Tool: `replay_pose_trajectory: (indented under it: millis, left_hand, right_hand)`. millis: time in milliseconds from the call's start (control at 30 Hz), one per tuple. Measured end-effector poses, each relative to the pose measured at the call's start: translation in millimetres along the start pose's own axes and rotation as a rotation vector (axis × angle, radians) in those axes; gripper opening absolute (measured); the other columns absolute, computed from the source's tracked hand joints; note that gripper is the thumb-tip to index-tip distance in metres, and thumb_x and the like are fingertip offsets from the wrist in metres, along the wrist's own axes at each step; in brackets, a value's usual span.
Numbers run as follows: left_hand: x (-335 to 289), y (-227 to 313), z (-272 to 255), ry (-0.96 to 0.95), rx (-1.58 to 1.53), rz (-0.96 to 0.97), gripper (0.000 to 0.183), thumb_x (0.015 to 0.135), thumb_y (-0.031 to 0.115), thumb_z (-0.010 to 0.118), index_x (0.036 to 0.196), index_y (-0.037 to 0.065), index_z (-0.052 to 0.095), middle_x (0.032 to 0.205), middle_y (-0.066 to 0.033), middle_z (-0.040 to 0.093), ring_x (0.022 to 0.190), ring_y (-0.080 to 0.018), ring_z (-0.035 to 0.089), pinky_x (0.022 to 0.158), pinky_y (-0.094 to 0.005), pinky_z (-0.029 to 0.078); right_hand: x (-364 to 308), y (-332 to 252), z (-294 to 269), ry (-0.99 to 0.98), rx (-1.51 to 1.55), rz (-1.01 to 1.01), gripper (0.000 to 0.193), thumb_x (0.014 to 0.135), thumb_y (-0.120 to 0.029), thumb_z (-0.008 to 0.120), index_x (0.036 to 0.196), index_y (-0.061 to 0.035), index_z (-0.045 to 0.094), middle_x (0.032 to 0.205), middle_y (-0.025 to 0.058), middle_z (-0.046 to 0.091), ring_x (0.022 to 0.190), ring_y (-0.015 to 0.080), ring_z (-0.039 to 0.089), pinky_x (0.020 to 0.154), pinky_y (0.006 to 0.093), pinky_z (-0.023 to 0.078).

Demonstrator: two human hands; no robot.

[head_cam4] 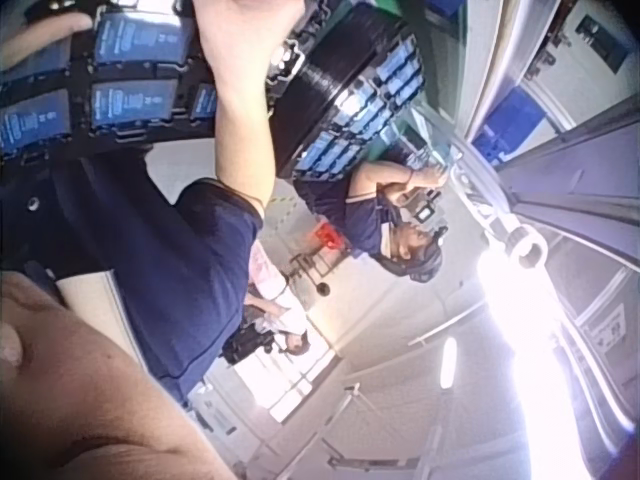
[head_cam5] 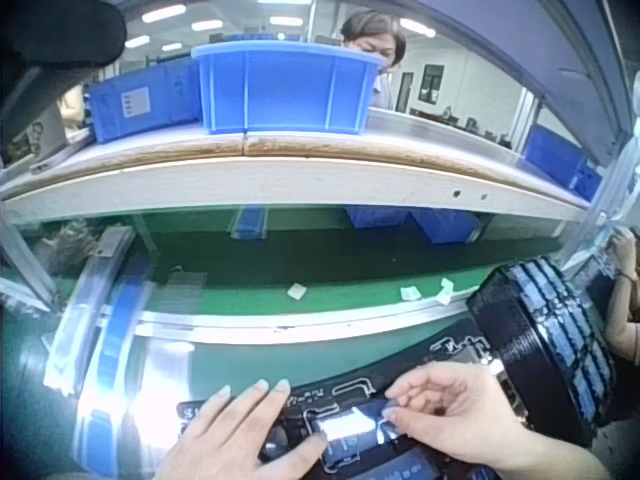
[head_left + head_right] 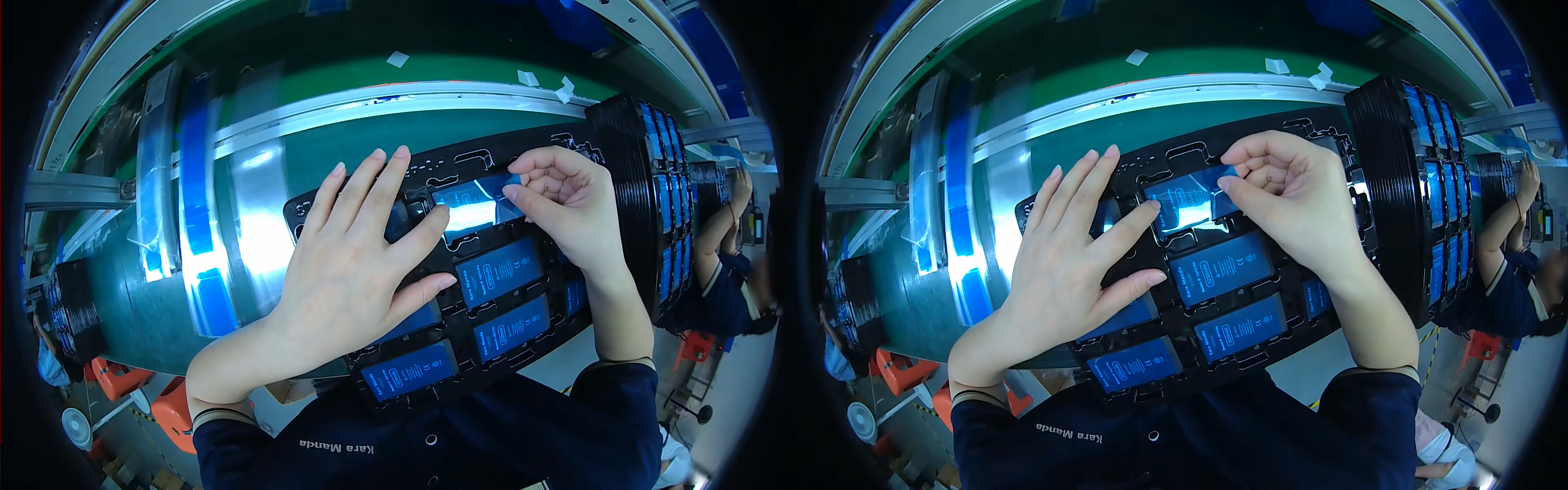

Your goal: The person applies blue protective film labels to a tray of black rectangular electronic components. They peel the backing from each label and carefully place it onto the surface of each component in the tray.

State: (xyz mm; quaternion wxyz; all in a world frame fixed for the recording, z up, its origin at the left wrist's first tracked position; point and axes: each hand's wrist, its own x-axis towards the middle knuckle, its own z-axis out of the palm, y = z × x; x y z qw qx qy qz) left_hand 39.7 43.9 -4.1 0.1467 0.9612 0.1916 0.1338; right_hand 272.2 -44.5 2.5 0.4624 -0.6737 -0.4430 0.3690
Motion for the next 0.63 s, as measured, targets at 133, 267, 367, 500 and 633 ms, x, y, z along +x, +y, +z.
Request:
replay_pose_trajectory:
  millis: [133,267,367,500,633]
  left_hand:
    - [2.3,0.5,-0.4,-0.005,0.001,0.008,0.050,0.081,0.046,0.068,0.119,0.014,0.064,0.143,-0.0290,0.037,0.133,-0.0433,0.038,0.109,-0.0542,0.028]
    - [1.1,-0.1,-0.9,0.025,-0.004,0.010,0.051,0.082,0.044,0.068,0.120,0.011,0.062,0.142,-0.0270,0.040,0.133,-0.0424,0.038,0.110,-0.0537,0.028]
    - [-5.1,-3.0,-2.7,0.105,-0.129,-0.006,0.051,0.082,0.039,0.069,0.120,0.006,0.061,0.140,-0.0233,0.045,0.132,-0.0408,0.041,0.110,-0.0525,0.029]
    - [-34.1,-18.6,-12.9,0.330,-0.338,-0.067,0.031,0.086,0.014,0.063,0.114,0.001,0.062,0.131,-0.0190,0.056,0.128,-0.0376,0.047,0.108,-0.0472,0.035]
    - [-110.7,-52.9,-20.8,0.333,-0.384,-0.582,0.020,0.091,0.007,0.057,0.108,0.000,0.066,0.118,-0.0178,0.064,0.118,-0.0316,0.057,0.103,-0.0399,0.041]
  right_hand:
    - [-0.6,1.3,0.9,0.014,-0.110,-0.057,0.025,0.078,0.005,0.070,0.102,0.0042,0.064,0.086,0.0033,0.062,0.059,-0.0002,0.050,0.056,0.0142,0.040]
    - [-0.9,-10.7,1.1,0.024,-0.410,-0.270,0.034,0.070,0.006,0.073,0.103,-0.0010,0.066,0.093,0.0046,0.060,0.054,0.0043,0.043,0.052,0.0188,0.037]
    - [2.7,-8.0,-8.2,0.016,-0.448,-0.333,0.037,0.066,0.005,0.074,0.102,-0.0036,0.066,0.098,0.0042,0.059,0.056,0.0073,0.038,0.052,0.0216,0.035]
    - [3.5,-3.0,-21.3,0.056,-0.424,-0.382,0.033,0.068,0.009,0.071,0.099,-0.0008,0.066,0.102,0.0053,0.060,0.061,0.0068,0.039,0.055,0.0206,0.036]
    - [0.2,-9.1,-21.9,0.084,-0.479,-0.409,0.032,0.069,0.009,0.070,0.099,0.0006,0.066,0.103,0.0062,0.060,0.066,0.0082,0.043,0.061,0.0190,0.038]
